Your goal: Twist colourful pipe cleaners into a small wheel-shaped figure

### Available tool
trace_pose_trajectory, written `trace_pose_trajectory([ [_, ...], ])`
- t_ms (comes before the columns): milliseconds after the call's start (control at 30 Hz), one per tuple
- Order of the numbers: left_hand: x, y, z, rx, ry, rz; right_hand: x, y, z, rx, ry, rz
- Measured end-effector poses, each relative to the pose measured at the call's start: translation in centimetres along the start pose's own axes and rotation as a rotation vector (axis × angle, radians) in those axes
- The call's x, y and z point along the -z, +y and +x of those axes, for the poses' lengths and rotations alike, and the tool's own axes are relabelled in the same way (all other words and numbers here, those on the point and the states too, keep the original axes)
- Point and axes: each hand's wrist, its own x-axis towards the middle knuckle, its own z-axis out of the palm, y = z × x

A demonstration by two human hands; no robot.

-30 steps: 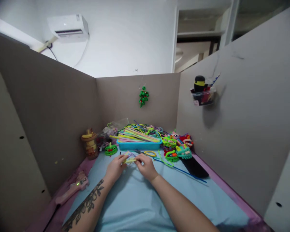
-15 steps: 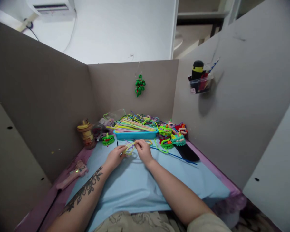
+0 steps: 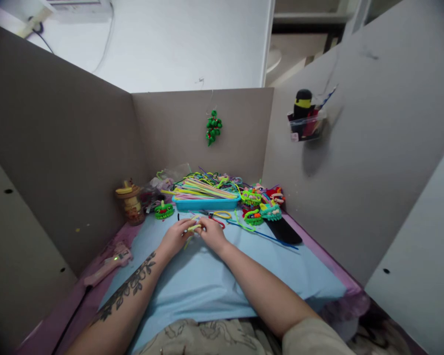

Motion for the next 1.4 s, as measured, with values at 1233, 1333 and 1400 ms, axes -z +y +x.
trace_pose_trajectory([
  [1233,-0.8,-2.0,1.0,0.536,0.261,-0.58,-0.2,-1.3,-1.5,0.659,-0.169,-0.397],
  [1333,-0.6,-1.6,1.1,0.618,0.255,-0.706,-0.3,-1.0,-1.3,0.588,-0.242,-0.406],
  [1400,-0.4,-1.3,1.1,0.64,0.281,-0.742,-0.2,-1.0,-1.3,0.577,-0.297,-0.401],
])
